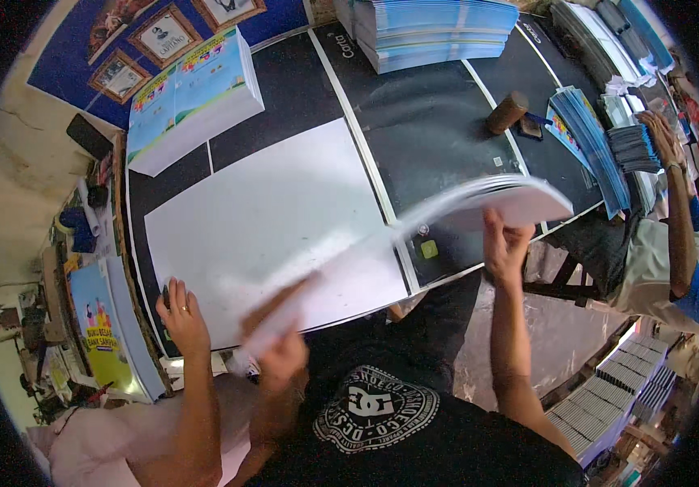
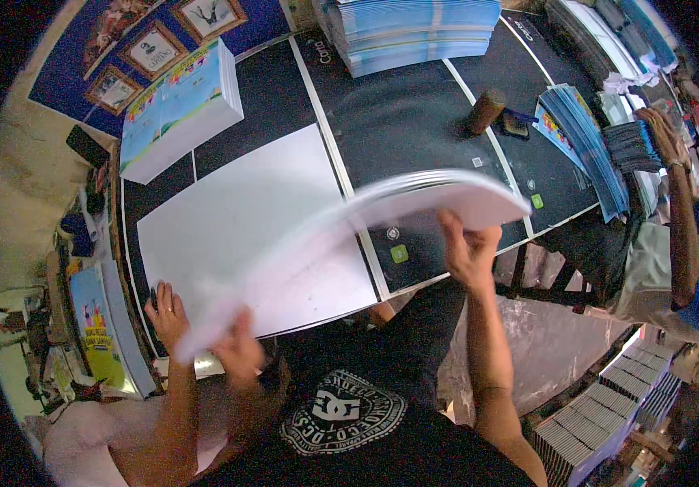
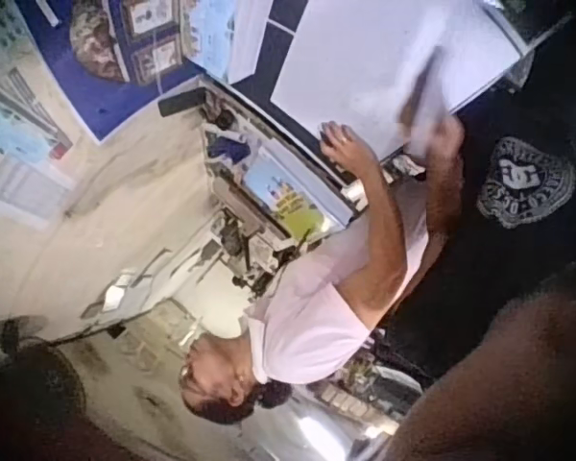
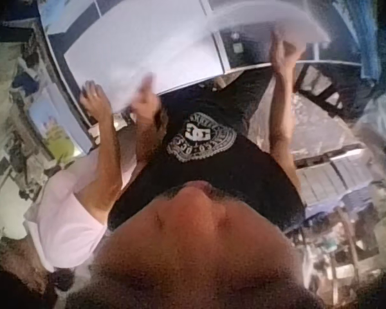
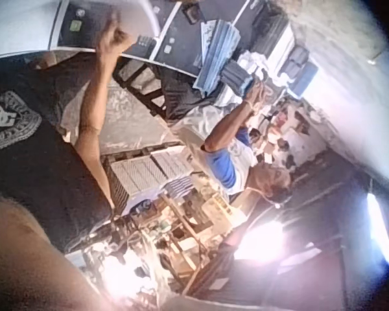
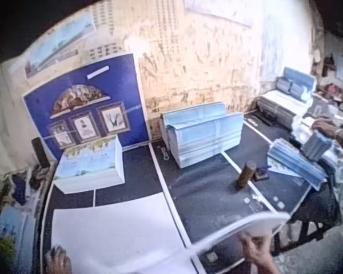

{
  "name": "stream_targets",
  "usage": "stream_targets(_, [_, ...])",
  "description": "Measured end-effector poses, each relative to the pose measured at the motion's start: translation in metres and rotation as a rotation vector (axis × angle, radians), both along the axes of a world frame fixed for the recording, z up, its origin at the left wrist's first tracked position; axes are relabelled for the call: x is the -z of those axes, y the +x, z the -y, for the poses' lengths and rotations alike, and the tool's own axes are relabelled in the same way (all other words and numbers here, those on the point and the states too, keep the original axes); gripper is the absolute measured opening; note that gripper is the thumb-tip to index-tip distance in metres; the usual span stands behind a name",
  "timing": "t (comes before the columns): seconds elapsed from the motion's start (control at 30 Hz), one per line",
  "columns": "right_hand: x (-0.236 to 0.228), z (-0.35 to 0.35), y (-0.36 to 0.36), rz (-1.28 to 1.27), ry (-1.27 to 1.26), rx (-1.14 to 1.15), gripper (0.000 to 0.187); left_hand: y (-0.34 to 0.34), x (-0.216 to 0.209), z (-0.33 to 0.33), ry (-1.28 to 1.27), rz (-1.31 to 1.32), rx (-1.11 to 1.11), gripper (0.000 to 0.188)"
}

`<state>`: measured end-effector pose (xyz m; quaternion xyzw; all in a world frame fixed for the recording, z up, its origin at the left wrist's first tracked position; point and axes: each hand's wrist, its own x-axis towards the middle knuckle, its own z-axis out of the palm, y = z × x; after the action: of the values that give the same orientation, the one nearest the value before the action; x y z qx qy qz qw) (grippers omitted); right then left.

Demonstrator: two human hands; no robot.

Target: The person folds printed book covers and paper sheets along their creases by hand on a work table.

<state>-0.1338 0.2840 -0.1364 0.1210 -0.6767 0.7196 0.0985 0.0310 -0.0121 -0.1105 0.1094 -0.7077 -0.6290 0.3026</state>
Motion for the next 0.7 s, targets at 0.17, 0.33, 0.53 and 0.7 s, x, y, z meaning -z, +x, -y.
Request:
stream_targets(0.17, [-0.043, -0.031, 0.017, -0.173, 0.096, -0.374, 0.017, -0.002, -0.004, 0.026, 0.103, -0.096, 0.272, 0.029])
stream_targets(0.33, [-0.016, -0.041, 0.022, 0.112, 0.213, -0.382, 0.014, -0.014, 0.010, 0.008, 0.167, 0.005, 0.200, 0.034])
stream_targets(0.53, [-0.024, -0.028, 0.024, -0.008, 0.200, -0.262, 0.013, -0.026, 0.008, -0.007, -0.016, -0.096, 0.133, 0.030])
stream_targets(0.7, [-0.023, -0.036, 0.015, -0.097, 0.167, -0.479, 0.032, -0.017, 0.020, -0.001, 0.013, -0.097, 0.201, 0.030])
